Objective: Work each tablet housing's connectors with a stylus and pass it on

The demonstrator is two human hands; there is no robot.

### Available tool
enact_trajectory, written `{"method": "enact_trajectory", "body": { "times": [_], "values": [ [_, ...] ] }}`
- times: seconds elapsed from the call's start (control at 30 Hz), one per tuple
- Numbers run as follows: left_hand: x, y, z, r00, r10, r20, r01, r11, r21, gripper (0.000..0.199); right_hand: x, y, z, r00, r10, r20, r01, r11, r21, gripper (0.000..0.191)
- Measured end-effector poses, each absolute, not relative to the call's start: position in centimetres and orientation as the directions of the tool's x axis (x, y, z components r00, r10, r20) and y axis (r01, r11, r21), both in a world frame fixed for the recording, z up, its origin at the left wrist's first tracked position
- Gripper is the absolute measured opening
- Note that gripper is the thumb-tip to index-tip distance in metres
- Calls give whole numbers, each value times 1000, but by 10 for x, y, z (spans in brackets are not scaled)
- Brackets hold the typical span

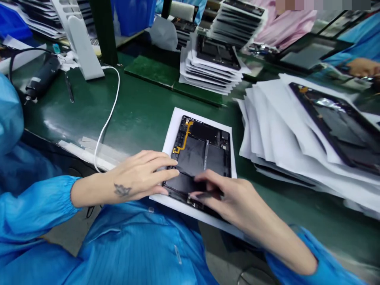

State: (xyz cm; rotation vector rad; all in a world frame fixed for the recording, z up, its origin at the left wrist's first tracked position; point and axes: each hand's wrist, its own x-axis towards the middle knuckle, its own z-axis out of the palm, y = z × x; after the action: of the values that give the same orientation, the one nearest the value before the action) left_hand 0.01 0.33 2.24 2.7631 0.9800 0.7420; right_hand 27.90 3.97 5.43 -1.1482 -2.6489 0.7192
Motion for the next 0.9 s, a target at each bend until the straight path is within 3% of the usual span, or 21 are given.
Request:
{"method": "enact_trajectory", "body": {
  "times": [0.07, 0.17, 0.27, 0.37, 0.53, 0.9],
  "values": [
    [-2, 4, 22, 696, 628, 349, 551, -778, 300, 42, 277, 49, 60, -768, 631, -105, 587, 629, -510, 42],
    [-4, 1, 19, 698, 637, 326, 550, -769, 325, 44, 270, 47, 66, -828, 560, -24, 483, 693, -535, 30],
    [-3, -2, 17, 675, 643, 362, 543, -765, 347, 43, 262, 30, 61, -804, 576, 146, 450, 751, -483, 26],
    [-1, -1, 15, 665, 650, 368, 535, -758, 373, 42, 258, 12, 47, -796, 559, 233, 470, 813, -344, 28],
    [1, 2, 9, 658, 643, 393, 525, -765, 373, 39, 256, -2, 27, -769, 598, 224, 555, 800, -228, 44],
    [3, 2, 4, 654, 625, 427, 510, -781, 360, 34, 251, -3, 22, -756, 594, 276, 576, 803, -152, 48]
  ]
}}
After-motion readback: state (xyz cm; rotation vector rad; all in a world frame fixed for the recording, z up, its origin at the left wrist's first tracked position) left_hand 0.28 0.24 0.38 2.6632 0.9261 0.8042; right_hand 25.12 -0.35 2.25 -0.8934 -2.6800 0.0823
